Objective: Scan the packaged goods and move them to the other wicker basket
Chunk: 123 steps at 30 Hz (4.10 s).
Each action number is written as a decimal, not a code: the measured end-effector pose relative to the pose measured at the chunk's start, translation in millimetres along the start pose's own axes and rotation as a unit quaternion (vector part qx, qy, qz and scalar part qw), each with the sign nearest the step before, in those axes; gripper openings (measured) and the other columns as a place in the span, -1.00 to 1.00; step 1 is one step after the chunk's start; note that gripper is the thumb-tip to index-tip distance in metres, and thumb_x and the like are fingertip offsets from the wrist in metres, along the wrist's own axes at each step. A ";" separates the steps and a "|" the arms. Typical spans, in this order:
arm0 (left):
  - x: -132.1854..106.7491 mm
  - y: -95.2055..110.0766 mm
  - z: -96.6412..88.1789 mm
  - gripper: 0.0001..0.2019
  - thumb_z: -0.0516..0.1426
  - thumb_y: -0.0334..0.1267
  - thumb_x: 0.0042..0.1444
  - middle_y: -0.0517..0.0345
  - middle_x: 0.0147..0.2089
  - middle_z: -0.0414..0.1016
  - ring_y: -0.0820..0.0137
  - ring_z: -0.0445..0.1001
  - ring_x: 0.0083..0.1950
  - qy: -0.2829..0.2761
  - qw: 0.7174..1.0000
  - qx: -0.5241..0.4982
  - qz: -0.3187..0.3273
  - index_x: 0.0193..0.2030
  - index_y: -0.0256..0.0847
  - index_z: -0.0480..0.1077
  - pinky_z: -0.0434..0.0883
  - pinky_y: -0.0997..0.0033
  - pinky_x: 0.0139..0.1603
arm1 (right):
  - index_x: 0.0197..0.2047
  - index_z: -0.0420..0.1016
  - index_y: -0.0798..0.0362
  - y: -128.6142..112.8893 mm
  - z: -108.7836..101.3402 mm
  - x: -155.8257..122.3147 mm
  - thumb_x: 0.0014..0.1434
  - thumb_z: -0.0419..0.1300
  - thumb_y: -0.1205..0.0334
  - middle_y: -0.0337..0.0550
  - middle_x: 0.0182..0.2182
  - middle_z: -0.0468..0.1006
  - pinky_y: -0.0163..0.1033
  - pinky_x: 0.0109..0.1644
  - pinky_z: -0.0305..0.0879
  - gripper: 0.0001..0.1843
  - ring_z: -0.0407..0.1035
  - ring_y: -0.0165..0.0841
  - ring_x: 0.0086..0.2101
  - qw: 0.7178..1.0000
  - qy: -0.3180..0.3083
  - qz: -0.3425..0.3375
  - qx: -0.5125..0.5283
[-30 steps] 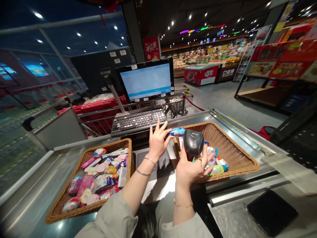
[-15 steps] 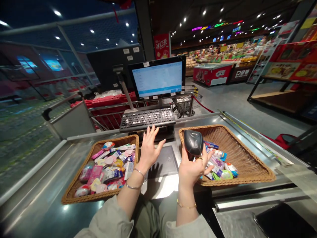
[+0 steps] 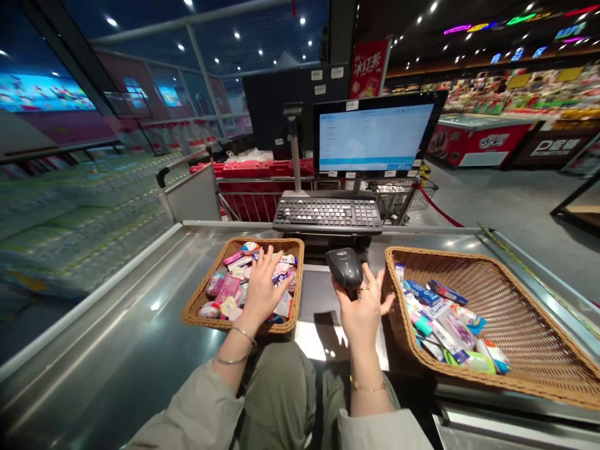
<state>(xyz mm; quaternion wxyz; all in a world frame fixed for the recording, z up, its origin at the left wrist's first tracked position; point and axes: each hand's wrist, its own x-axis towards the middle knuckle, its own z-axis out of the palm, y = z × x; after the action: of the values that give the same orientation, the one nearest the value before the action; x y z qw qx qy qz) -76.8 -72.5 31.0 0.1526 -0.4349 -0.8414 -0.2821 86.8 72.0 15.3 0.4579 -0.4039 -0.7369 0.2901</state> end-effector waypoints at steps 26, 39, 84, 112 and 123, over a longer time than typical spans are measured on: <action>-7.3 -48.5 6.0 0.21 0.54 0.00 -0.36 -0.26 0.59 -0.23 -0.27 -0.36 0.58 -0.285 0.934 0.211 0.050 0.47 -0.11 0.13 -0.31 -0.46 0.46 | -0.22 0.60 -0.02 1.8 32.9 -22.3 0.15 0.19 -0.21 0.02 0.29 0.40 0.52 0.36 -0.39 -0.57 -0.07 0.04 0.43 0.986 -0.157 -0.051 -0.032; -0.8 -51.8 15.4 0.02 0.52 -0.15 -0.30 -0.20 0.59 -0.20 -0.23 -0.35 0.58 -0.344 0.906 0.233 0.083 0.38 -0.18 0.29 -0.38 -0.46 0.46 | -0.24 0.61 -0.02 2.5 32.7 -22.4 0.12 0.24 -0.18 0.02 0.29 0.41 0.52 0.36 -0.41 -0.61 -0.08 0.06 0.44 0.977 -0.204 -0.051 -0.038; -38.5 -42.0 -30.2 -0.13 0.37 -0.25 0.00 -0.16 0.60 -0.20 -0.14 -0.50 0.58 -0.025 0.998 0.044 0.023 0.44 -0.14 0.13 -0.34 -0.51 0.44 | -0.26 0.60 -0.04 11.0 21.8 -21.4 0.16 0.25 -0.19 0.01 0.29 0.43 0.59 0.35 -0.38 -0.62 -0.04 0.10 0.43 0.980 -0.157 -0.121 0.016; -24.4 -27.0 -19.2 -0.11 0.39 -0.20 0.01 -0.08 0.61 -0.29 -0.17 -0.52 0.57 -0.017 0.998 0.042 0.040 0.46 -0.02 0.13 -0.30 -0.51 0.45 | 0.02 0.54 -0.07 15.0 6.2 -16.4 0.22 0.23 -0.08 0.02 0.34 0.35 0.61 0.35 -0.34 -0.61 -0.13 0.09 0.45 0.978 -0.139 -0.152 0.003; -23.7 -25.8 -15.8 -0.12 0.38 -0.20 0.02 -0.07 0.61 -0.24 -0.15 -0.53 0.57 -0.016 0.998 0.039 0.039 0.47 -0.02 0.12 -0.32 -0.49 0.46 | 0.01 0.53 -0.06 15.8 4.5 -15.7 0.24 0.20 -0.08 0.03 0.34 0.34 0.59 0.36 -0.34 -0.63 -0.18 0.07 0.46 0.977 -0.137 -0.161 -0.002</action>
<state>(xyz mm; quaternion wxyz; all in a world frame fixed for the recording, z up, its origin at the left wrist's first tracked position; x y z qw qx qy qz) -84.1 -109.4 22.8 0.1668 -0.4655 -0.8364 -0.2362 91.9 66.2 -6.0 0.3925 -0.2367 -0.8487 0.2640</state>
